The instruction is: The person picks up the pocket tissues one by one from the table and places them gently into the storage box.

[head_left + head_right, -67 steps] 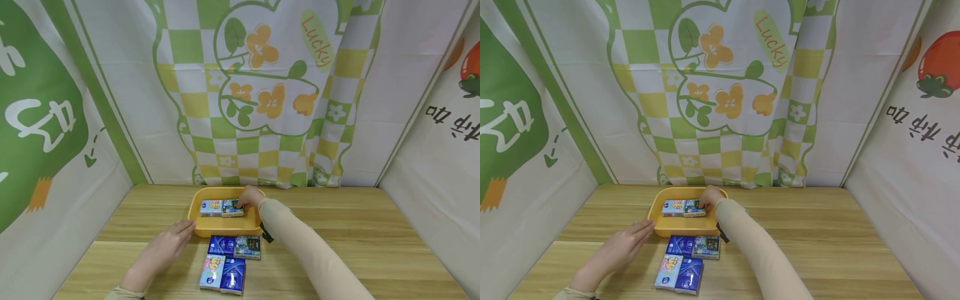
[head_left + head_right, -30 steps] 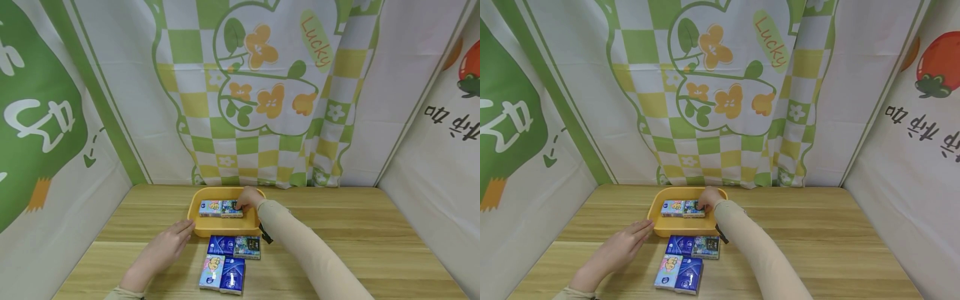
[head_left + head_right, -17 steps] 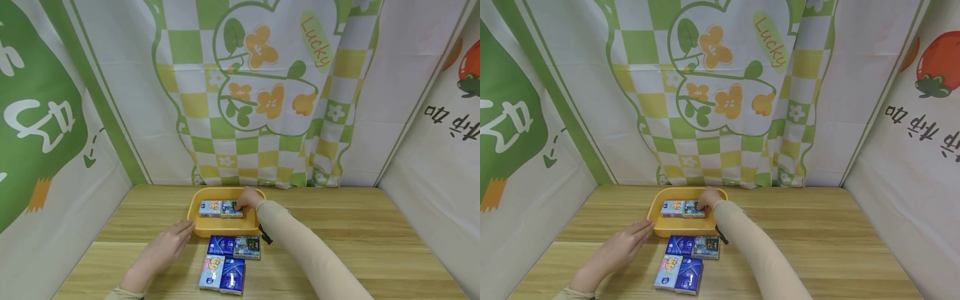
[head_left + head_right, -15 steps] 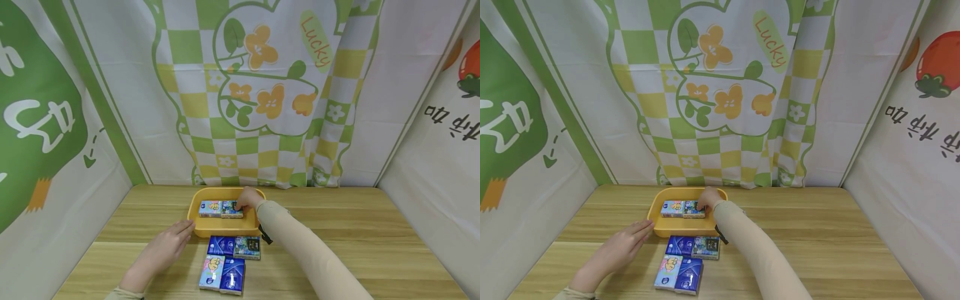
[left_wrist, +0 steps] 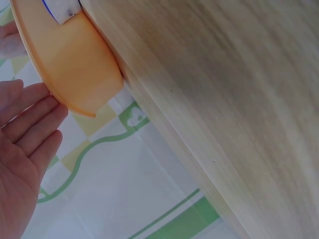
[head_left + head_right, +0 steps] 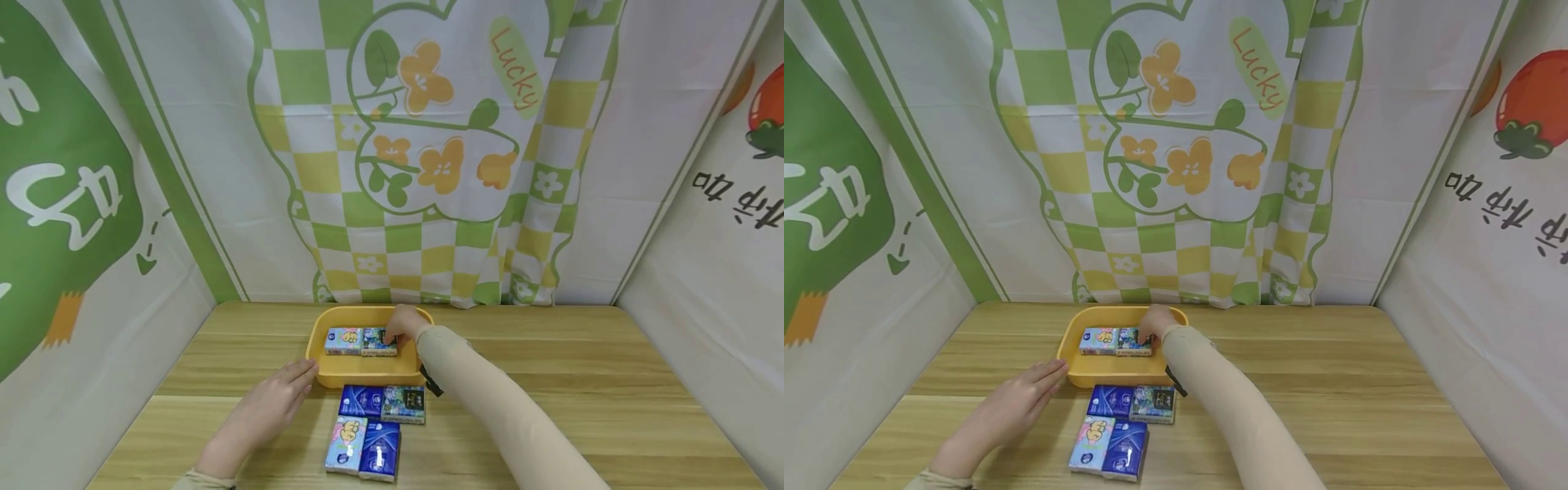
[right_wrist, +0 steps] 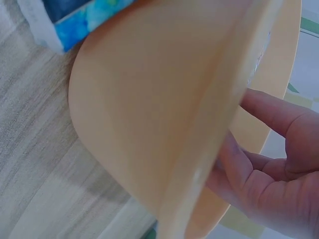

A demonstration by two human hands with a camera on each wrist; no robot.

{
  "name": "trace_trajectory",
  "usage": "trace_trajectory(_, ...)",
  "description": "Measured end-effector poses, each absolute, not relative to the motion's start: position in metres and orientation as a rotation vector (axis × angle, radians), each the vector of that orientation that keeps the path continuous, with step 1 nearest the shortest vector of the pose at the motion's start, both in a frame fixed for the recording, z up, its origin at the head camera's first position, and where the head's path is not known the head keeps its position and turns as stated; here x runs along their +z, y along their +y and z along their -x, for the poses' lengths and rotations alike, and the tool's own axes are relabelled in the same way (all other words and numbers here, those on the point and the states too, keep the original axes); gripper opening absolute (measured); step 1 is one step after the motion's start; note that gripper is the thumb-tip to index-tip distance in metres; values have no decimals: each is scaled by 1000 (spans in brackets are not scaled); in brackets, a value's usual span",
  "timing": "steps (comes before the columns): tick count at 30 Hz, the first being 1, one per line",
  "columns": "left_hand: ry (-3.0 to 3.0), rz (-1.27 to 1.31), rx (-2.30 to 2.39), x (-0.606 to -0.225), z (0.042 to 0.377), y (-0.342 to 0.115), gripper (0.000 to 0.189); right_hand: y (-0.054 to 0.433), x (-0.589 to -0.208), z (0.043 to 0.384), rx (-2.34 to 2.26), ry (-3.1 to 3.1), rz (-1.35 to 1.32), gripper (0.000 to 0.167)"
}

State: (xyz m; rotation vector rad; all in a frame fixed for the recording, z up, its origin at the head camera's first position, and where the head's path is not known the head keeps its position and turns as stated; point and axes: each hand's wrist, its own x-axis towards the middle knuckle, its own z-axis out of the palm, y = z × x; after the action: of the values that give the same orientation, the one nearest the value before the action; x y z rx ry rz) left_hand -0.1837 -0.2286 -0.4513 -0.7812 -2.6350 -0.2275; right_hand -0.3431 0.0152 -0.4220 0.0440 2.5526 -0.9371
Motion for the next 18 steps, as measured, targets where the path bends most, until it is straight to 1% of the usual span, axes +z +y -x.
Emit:
trace_trajectory(5,-2634,785,-220,-451,184,-229,37,14,-422,344,-918,2557,-52,32)
trace_trajectory(13,-2631,788,-218,-452,185,-229,37,15,-417,343,-847,2592,-18,25)
trace_trajectory(15,-2635,786,-218,-452,185,-229,37,16,-414,341,-844,2612,1,26)
trace_trajectory(18,-2639,780,-219,-453,185,-229,37,17,-408,336,-859,2632,4,43)
